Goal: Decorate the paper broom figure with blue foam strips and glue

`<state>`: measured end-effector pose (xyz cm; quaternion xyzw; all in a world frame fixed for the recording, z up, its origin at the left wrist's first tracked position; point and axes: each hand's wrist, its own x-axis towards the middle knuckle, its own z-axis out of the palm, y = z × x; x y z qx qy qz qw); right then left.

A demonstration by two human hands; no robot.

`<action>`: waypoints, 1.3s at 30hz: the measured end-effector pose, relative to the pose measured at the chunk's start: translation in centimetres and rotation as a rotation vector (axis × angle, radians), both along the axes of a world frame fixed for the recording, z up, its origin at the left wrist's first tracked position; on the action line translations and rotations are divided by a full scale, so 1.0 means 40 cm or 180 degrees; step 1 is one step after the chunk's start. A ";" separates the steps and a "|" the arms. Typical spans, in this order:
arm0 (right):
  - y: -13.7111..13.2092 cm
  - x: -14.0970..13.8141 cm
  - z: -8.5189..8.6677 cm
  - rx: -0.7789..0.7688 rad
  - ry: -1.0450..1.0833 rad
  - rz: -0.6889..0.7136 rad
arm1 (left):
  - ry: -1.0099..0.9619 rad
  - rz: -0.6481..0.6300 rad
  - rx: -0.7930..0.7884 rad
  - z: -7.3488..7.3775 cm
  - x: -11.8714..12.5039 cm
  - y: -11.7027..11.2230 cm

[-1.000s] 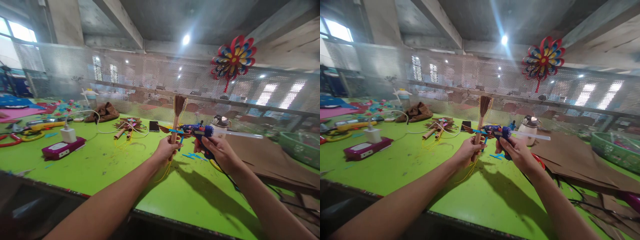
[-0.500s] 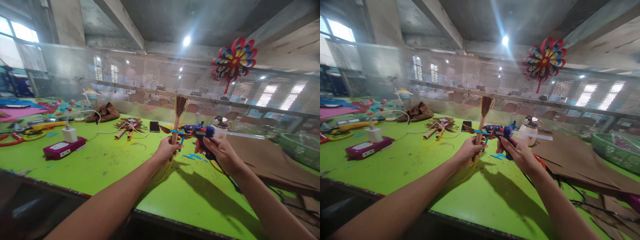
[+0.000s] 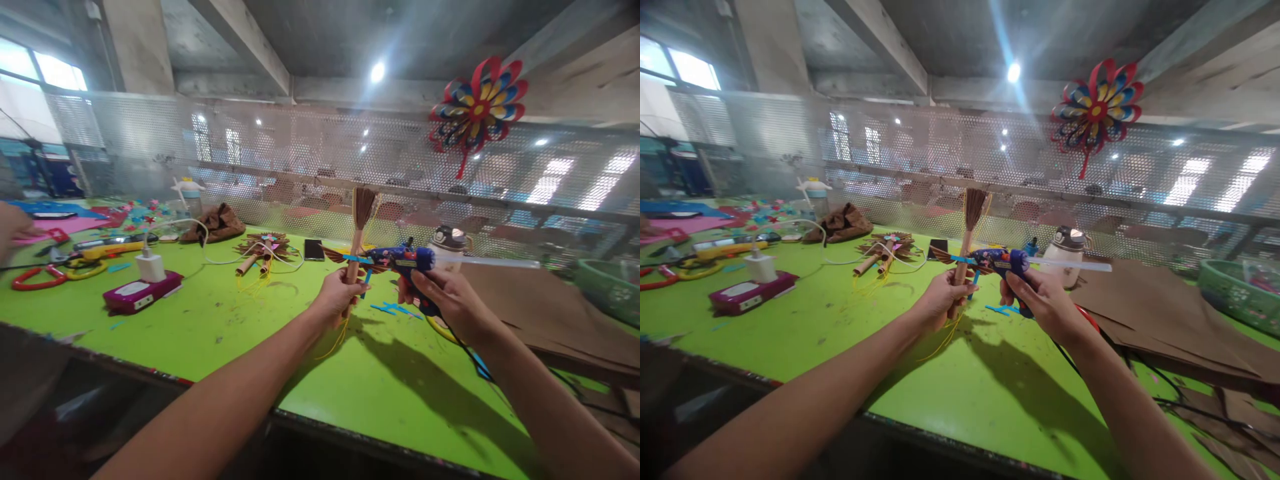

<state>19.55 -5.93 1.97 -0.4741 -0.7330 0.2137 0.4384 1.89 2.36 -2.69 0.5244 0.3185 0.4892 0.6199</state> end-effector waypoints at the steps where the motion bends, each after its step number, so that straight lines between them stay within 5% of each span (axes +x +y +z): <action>1: 0.000 0.000 0.000 -0.0004 0.0028 -0.0021 | 0.0007 0.0004 -0.0014 0.002 0.000 -0.002; 39: -0.005 -0.007 0.005 0.0080 0.0018 -0.0075 | 0.0041 -0.0025 0.0074 0.001 -0.001 0.003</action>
